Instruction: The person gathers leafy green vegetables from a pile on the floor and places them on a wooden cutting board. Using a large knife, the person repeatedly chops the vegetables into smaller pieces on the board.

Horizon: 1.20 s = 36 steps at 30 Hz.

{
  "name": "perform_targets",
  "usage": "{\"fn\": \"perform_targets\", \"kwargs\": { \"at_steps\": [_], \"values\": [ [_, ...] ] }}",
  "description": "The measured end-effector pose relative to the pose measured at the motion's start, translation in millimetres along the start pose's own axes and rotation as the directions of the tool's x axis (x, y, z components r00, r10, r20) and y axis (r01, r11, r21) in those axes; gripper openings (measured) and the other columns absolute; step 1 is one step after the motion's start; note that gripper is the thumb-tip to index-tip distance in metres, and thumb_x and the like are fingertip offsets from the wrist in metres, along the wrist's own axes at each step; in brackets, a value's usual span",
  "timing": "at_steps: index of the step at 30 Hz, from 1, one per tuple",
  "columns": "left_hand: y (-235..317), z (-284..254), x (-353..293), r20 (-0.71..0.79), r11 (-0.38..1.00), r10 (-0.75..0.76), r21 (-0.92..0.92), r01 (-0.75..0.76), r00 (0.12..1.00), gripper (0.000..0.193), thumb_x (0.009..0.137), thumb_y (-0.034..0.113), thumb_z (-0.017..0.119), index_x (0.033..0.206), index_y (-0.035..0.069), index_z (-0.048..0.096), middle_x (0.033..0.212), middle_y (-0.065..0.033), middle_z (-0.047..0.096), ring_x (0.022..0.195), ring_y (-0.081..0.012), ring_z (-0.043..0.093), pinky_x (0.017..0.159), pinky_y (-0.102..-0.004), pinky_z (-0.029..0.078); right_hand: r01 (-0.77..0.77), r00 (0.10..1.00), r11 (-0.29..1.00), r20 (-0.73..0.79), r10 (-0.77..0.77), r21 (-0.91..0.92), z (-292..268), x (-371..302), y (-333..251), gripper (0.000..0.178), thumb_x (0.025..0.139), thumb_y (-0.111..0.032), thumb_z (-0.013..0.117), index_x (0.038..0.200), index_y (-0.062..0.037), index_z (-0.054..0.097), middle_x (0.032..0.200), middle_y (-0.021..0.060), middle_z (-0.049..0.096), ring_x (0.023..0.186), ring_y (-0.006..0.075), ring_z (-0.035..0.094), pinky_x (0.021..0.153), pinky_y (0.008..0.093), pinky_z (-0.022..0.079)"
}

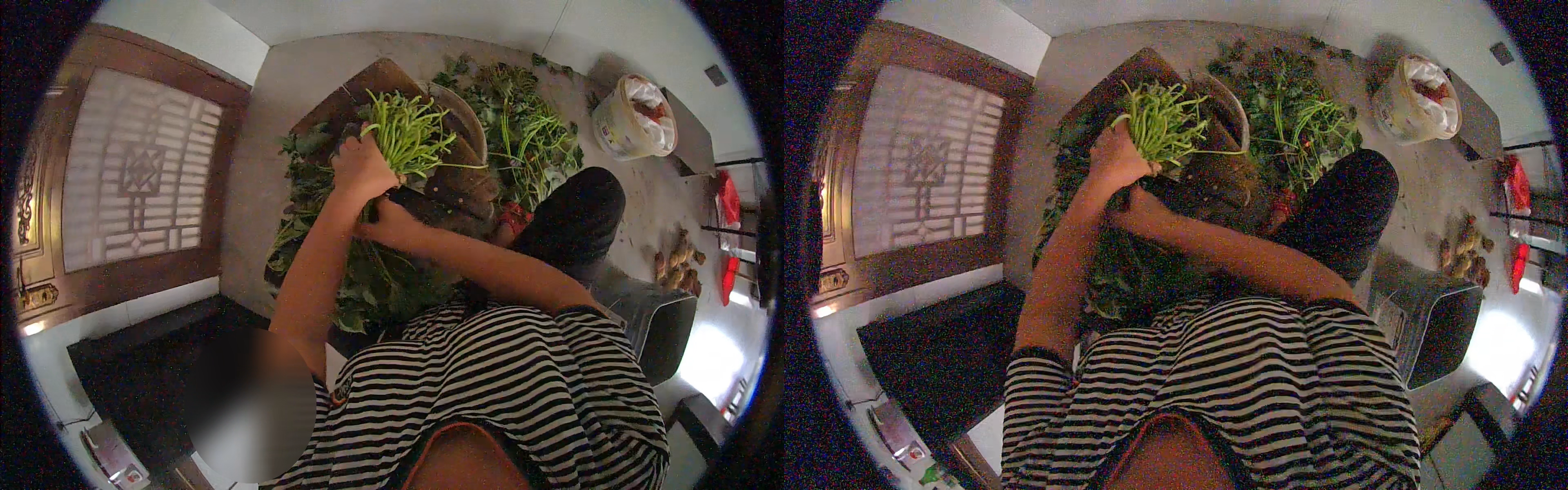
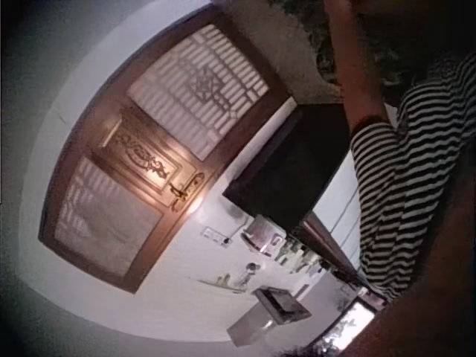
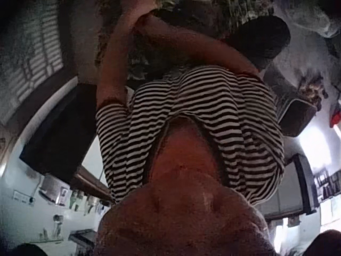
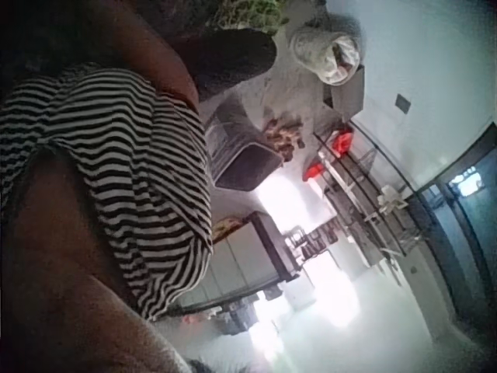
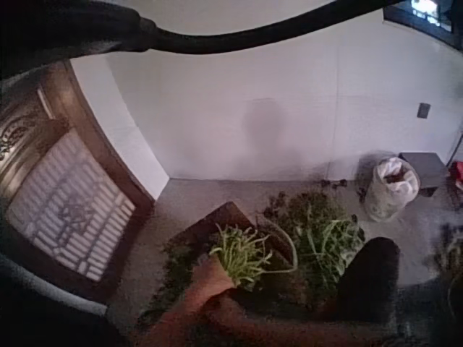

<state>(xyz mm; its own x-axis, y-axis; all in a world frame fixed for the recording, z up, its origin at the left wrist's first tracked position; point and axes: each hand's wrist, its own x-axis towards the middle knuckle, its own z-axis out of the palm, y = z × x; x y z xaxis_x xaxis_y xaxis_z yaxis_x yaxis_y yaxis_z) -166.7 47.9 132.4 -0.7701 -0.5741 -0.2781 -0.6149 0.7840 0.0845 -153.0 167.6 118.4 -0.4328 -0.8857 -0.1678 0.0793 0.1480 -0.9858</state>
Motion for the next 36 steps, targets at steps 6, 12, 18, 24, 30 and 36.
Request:
{"fn": "perform_targets", "kwargs": {
  "at_steps": [6, 12, 18, 24, 30, 36],
  "values": [
    [6.9, 5.0, 0.8, -0.099, 0.992, 0.067, 0.109, -0.056, 0.993, 0.087, 0.066, 0.032, 0.074, 0.135, 0.000, 0.033, 0.111, -0.0202, 0.048, 0.107, -0.0369, 0.049, 0.085, -0.0470, 0.042, 0.097, 0.969, 0.846, -0.144, -0.201, -0.525, -139.7, -50.8, -19.3, 0.028, 0.078, -0.015, 0.067, 0.104, -0.0052, 0.063, 0.096, 0.0111, 0.065, 0.085, 0.0218, 0.065, 0.074, 0.0318, 0.051],
    [-3.5, -9.8, 21.2, -0.040, 0.996, 0.080, 0.036, -0.079, 0.996, 0.062, 0.070, 0.020, 0.067, 0.125, 0.000, 0.044, 0.112, -0.0232, 0.053, 0.101, -0.0379, 0.057, 0.084, -0.0452, 0.049, 0.162, 0.956, 0.478, 0.017, -0.293, -0.863, -136.8, -40.6, 14.0, 0.035, 0.072, -0.016, 0.067, 0.103, -0.0054, 0.056, 0.094, 0.0126, 0.059, 0.086, 0.0314, 0.060, 0.072, 0.0390, 0.051],
    [-17.3, -18.6, 23.9, 0.014, 0.995, 0.098, -0.015, -0.098, 0.995, 0.061, 0.072, 0.018, 0.061, 0.128, 0.002, 0.042, 0.111, -0.0214, 0.055, 0.100, -0.0371, 0.057, 0.084, -0.0440, 0.049, 0.066, 0.996, 0.395, 0.038, -0.079, -0.916, -122.3, -19.8, -10.9, 0.044, 0.068, -0.019, 0.070, 0.104, -0.0048, 0.048, 0.096, 0.0144, 0.055, 0.088, 0.0355, 0.058, 0.071, 0.0428, 0.050],
    [-39.3, -38.5, 21.0, 0.073, 0.998, -0.026, -0.059, 0.030, 0.997, 0.065, 0.070, 0.017, 0.063, 0.130, 0.004, 0.040, 0.108, -0.0220, 0.056, 0.099, -0.0377, 0.057, 0.084, -0.0454, 0.048, -0.073, 0.997, 0.384, -0.070, 0.021, -0.921, -182.6, -47.3, -71.8, 0.040, 0.064, -0.013, 0.067, 0.099, -0.0037, 0.049, 0.092, 0.0166, 0.060, 0.090, 0.0364, 0.060, 0.073, 0.0442, 0.049],
    [-53.7, -25.8, 31.3, 0.022, 0.987, 0.050, 0.149, -0.053, 0.998, 0.070, 0.071, 0.016, 0.065, 0.134, 0.005, 0.036, 0.101, -0.0187, 0.057, 0.093, -0.0362, 0.058, 0.079, -0.0464, 0.046, -0.104, 0.994, 0.579, -0.064, 0.089, -0.809, -257.3, -72.3, -145.3, 0.047, 0.070, -0.016, 0.071, 0.112, -0.0073, 0.052, 0.096, 0.0138, 0.062, 0.083, 0.0281, 0.062, 0.074, 0.0367, 0.050],
    [-36.7, -33.2, 14.9, 0.059, 0.945, 0.011, 0.325, -0.030, 0.998, 0.065, 0.077, 0.019, 0.062, 0.135, 0.006, 0.036, 0.101, -0.0176, 0.058, 0.090, -0.0331, 0.058, 0.080, -0.0469, 0.043, 0.084, 0.897, 0.868, -0.342, -0.280, -0.489, -186.9, -43.6, -146.3, 0.037, 0.085, -0.010, 0.061, 0.118, -0.0027, 0.047, 0.095, 0.0133, 0.060, 0.084, 0.0221, 0.058, 0.075, 0.0331, 0.047]
  ]
}}
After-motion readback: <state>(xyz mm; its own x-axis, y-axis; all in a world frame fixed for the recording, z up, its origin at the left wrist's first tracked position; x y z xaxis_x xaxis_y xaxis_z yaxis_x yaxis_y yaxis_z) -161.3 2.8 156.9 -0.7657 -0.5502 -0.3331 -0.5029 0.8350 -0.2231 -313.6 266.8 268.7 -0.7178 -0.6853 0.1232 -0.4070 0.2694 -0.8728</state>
